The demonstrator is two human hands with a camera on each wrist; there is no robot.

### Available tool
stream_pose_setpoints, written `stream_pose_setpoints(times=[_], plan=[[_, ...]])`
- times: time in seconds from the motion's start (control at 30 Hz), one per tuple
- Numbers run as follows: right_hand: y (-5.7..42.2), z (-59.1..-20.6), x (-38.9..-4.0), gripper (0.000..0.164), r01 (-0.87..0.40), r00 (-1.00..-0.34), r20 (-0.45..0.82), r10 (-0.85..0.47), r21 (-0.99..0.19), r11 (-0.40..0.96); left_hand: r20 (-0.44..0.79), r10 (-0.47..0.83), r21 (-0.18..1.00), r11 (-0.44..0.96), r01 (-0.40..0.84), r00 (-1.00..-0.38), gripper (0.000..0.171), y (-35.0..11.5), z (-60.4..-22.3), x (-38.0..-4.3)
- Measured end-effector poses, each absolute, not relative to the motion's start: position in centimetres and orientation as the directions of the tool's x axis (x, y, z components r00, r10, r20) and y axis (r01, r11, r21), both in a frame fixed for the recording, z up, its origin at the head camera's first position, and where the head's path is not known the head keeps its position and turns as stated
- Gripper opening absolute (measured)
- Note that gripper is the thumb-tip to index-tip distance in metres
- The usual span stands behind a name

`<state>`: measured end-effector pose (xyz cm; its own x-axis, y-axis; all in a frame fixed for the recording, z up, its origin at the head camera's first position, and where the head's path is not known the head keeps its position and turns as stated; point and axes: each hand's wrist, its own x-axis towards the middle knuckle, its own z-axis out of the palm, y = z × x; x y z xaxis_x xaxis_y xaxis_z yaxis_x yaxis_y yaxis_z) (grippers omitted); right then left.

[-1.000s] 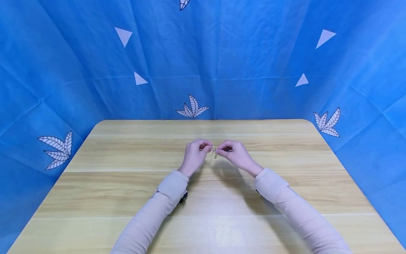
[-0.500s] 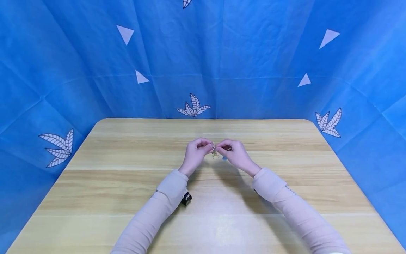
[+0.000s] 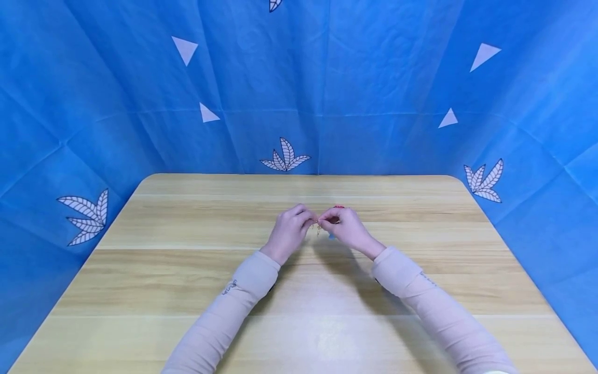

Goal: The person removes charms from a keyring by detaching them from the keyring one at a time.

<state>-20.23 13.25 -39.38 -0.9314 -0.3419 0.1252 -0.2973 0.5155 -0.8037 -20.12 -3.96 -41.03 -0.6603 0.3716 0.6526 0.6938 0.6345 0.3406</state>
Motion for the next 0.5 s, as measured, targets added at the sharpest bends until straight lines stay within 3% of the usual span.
stream_pose_setpoints(times=[0.1,0.23,0.37,0.5], plan=[[13.28,-39.31,-20.16,0.011,-0.302,-0.927,0.125,-0.352,-0.804,0.512,0.577,0.284,0.516,0.6,0.611,-0.766,0.004,-3.94,-40.86,-20.07],[13.16,-39.23,-20.07,0.012,-0.325,-0.922,0.146,-0.359,-0.795,0.513,0.425,0.153,0.777,0.445,0.446,-0.892,0.005,-4.01,-40.86,-20.15],[12.98,-39.13,-20.1,0.012,-0.329,-0.922,0.163,-0.35,-0.808,0.49,0.304,0.106,0.895,0.309,0.322,-0.947,0.007,-4.17,-40.91,-20.28],[13.01,-39.11,-20.09,0.01,-0.333,-0.919,0.163,-0.358,-0.807,0.488,0.236,0.16,0.91,0.31,0.276,-0.958,0.009,-4.37,-40.88,-20.11]])
